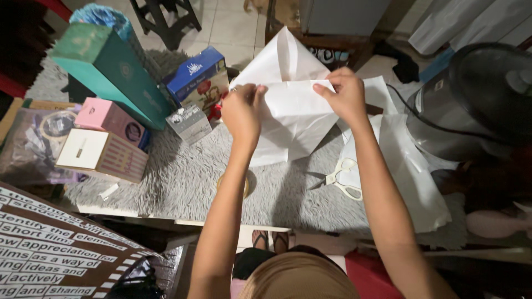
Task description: The person wraps a rectangular box with white wrapping paper on a table. They place the box on the paper, fold the paper over the box, fold the side flaps, and press tape onto the seams to secure the wrapping, working around the box with both hands.
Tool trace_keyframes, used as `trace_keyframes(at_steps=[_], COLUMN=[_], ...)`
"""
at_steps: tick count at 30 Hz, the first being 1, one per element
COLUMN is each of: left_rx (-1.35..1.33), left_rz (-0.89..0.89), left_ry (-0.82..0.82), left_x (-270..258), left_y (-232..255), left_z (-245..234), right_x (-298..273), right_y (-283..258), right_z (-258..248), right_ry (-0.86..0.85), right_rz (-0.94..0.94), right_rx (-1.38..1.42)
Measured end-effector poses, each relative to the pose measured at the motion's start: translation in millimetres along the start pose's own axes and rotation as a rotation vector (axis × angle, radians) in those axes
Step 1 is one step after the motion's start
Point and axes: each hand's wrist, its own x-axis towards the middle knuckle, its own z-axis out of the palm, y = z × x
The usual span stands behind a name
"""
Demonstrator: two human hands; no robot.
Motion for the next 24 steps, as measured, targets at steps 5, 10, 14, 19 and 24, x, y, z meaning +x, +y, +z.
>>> trace_keyframes(at_steps=[5,10,14,19,24], left_rx=[0.066,0.16,0.115,0.23,0.387], left_rz=[-0.026,-0.042,-0.149,-0.137,0.081], left_ry=[-0.003,-0.01,-0.075,-0.051,0.112], left_x=[8,10,13,18,23], left_y=[3,5,6,7,-5], left_z=[3,5,2,7,19], right_x=[4,7,4,2,5], right_y=[3,5,3,-2,1], right_z=[5,2,1,1,-3], right_ry=[0.119,0.06,0.087,0.095,0.17], right_rz=[-0.072,0.086,0.058,0.116,0.072], right_rx=[-0.042,-0.111,-0.075,-0.051,-0.15])
